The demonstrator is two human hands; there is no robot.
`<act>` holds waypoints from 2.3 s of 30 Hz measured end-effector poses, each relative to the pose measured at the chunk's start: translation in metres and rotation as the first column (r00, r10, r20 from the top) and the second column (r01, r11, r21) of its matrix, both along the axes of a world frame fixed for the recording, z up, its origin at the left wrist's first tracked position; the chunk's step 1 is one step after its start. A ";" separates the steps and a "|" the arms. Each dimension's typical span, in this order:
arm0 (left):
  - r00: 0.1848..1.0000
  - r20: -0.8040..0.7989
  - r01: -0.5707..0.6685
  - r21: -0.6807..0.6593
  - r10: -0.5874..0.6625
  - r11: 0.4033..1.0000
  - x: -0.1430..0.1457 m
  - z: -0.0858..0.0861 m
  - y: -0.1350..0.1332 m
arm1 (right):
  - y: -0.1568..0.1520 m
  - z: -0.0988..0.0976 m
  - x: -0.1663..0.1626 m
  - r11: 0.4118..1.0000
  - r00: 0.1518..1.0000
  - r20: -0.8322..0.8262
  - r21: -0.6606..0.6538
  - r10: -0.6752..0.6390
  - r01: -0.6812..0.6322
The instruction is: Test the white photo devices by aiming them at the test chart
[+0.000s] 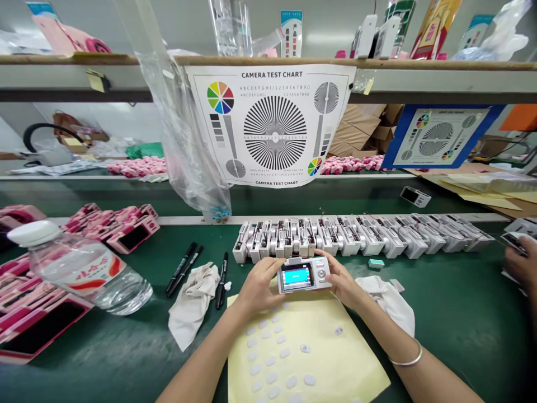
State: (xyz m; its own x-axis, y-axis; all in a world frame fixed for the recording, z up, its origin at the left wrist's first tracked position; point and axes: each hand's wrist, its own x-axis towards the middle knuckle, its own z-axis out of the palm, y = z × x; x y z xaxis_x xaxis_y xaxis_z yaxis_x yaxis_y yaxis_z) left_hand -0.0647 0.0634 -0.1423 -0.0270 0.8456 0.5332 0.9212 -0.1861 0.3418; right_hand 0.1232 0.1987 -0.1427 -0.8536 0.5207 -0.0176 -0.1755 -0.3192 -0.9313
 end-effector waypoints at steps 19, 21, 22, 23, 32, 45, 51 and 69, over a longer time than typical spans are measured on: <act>1.000 0.015 -0.007 -0.023 0.007 1.000 -0.001 -0.002 0.000 | 0.004 -0.007 0.000 1.000 0.999 -0.035 -0.010 0.028 -0.029; 1.000 0.014 -0.009 -0.025 0.010 1.000 -0.001 -0.002 0.000 | 0.004 -0.006 0.000 1.000 0.999 -0.034 -0.010 0.029 -0.029; 1.000 0.014 -0.010 -0.027 0.010 1.000 -0.001 -0.002 0.000 | 0.004 -0.006 0.000 1.000 0.999 -0.032 -0.010 0.028 -0.029; 1.000 0.013 -0.010 -0.028 0.011 1.000 -0.001 -0.002 0.000 | 0.004 -0.006 0.000 1.000 0.999 -0.031 -0.009 0.028 -0.028; 1.000 0.009 -0.015 -0.044 0.016 0.999 0.000 -0.001 -0.001 | 0.003 -0.006 0.000 1.000 1.000 -0.016 -0.005 0.019 -0.019; 1.000 0.008 -0.003 -0.036 0.003 0.999 0.000 0.000 0.000 | 0.001 -0.002 -0.001 1.000 1.000 -0.007 -0.003 0.011 -0.011; 1.000 0.014 -0.004 -0.033 0.004 0.999 0.000 0.000 0.000 | 0.002 -0.004 0.000 1.000 1.000 -0.017 0.004 0.020 -0.020; 1.000 -0.003 -0.008 -0.040 0.008 0.999 0.000 0.002 0.000 | 0.002 -0.010 -0.003 0.985 1.000 0.029 0.172 -0.012 0.007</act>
State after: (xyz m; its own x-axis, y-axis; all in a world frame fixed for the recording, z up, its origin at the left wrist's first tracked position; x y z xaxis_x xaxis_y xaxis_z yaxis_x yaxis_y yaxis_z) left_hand -0.0644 0.0630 -0.1404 -0.0330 0.8658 0.4993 0.9235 -0.1646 0.3466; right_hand 0.1204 0.2004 -0.1527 -0.8492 0.5260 0.0472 -0.1487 -0.1525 -0.9770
